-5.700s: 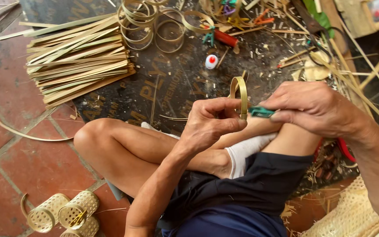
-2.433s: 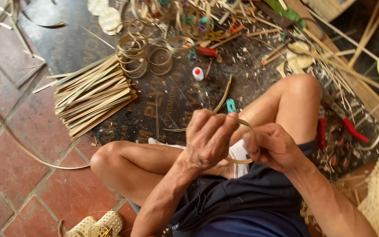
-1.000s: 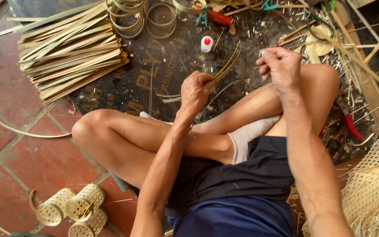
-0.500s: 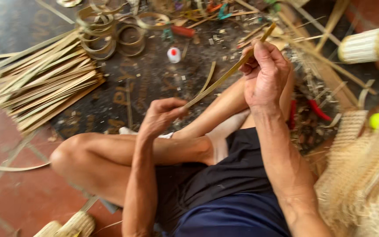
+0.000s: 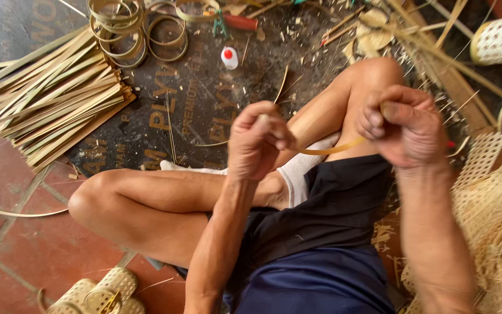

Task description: The person sits on the floor of a bamboo craft workshop and assembles bamboo lampshade bodies. They apply glue from a bottle to bamboo strips, clip and bend the strips, then wrap and wind long bamboo strips around a gray cylindrical form to build up the lampshade frame.

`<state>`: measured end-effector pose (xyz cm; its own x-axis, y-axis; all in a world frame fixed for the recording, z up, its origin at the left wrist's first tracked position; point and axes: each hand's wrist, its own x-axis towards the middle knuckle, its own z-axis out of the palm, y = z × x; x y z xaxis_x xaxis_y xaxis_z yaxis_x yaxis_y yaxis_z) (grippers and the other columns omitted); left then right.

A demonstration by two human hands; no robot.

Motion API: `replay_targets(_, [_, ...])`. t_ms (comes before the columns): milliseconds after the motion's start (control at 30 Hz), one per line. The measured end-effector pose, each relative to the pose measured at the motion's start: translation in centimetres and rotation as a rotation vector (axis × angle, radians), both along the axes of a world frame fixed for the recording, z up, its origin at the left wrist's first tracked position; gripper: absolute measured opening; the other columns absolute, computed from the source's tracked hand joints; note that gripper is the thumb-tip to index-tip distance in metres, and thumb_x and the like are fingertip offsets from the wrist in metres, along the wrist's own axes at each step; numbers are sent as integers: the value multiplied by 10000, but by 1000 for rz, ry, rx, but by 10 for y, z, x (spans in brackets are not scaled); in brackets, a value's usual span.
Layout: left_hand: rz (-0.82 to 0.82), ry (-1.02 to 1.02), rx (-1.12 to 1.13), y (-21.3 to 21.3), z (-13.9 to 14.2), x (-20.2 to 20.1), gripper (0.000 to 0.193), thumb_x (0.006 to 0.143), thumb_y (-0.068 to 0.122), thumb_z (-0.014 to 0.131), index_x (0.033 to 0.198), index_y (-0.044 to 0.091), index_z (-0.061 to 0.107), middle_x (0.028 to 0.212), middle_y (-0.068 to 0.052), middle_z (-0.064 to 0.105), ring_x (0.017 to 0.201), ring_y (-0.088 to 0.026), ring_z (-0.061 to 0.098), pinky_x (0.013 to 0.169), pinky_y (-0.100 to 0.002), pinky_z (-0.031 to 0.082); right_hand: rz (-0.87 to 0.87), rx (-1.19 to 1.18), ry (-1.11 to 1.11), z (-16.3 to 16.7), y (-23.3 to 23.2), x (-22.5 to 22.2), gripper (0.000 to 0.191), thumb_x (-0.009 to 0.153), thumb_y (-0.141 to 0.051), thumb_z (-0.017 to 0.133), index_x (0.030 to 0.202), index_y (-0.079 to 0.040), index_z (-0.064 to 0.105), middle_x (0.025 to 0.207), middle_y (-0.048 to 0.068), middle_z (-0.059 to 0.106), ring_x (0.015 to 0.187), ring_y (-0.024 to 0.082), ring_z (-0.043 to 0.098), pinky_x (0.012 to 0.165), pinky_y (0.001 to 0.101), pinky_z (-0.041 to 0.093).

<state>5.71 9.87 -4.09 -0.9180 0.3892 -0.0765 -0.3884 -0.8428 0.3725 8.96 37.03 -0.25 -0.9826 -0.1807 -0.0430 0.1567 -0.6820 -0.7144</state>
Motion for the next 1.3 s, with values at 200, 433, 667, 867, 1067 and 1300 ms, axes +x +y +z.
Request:
replay_targets(200, [-438,262,-403,51,-12,46,153,1059,67,728,1158,-49,736,955,-93,667,851,-151,610,793,-305,519,74,703,-229,14,52,61,214,873,39,744,1087,23,752,915,119,753,814,155,717,735,260,569])
replay_targets(433, [-615,115,-426,79,-38,61,110,976,-15,753,1085,-9,736,1038,-92,705,899,-166,672,841,-310,582,51,952,-281,-11,63,112,175,830,3,781,1005,-1,779,899,69,774,782,101,702,691,219,545])
replay_targets(667, [-684,191,-524,84,-44,70,139,992,19,733,1125,-10,758,1151,-97,719,1014,-148,674,937,-295,580,37,1137,-190,-10,64,123,141,828,-72,830,961,-51,789,830,24,774,728,65,696,665,213,536])
replay_targets(867, [-729,154,-618,86,-49,78,162,974,31,744,1128,-19,757,1089,-80,745,1002,-123,677,959,-282,574,31,1061,-176,-19,68,130,144,827,-68,823,961,-41,778,855,27,770,769,66,701,706,211,549])
replay_targets(1067, [-808,294,-795,99,-32,73,146,973,37,742,1103,-22,770,1016,-60,755,935,-97,677,863,-257,578,-2,1002,-175,-21,66,134,168,827,-31,807,977,-34,732,851,15,738,759,67,692,703,210,568])
replay_targets(1300, [-832,635,-1037,122,-3,67,152,939,75,746,1079,27,777,956,-53,801,888,-55,719,804,-226,598,39,1060,-200,-15,66,137,175,797,-1,778,959,-29,719,845,19,731,771,75,675,691,224,552])
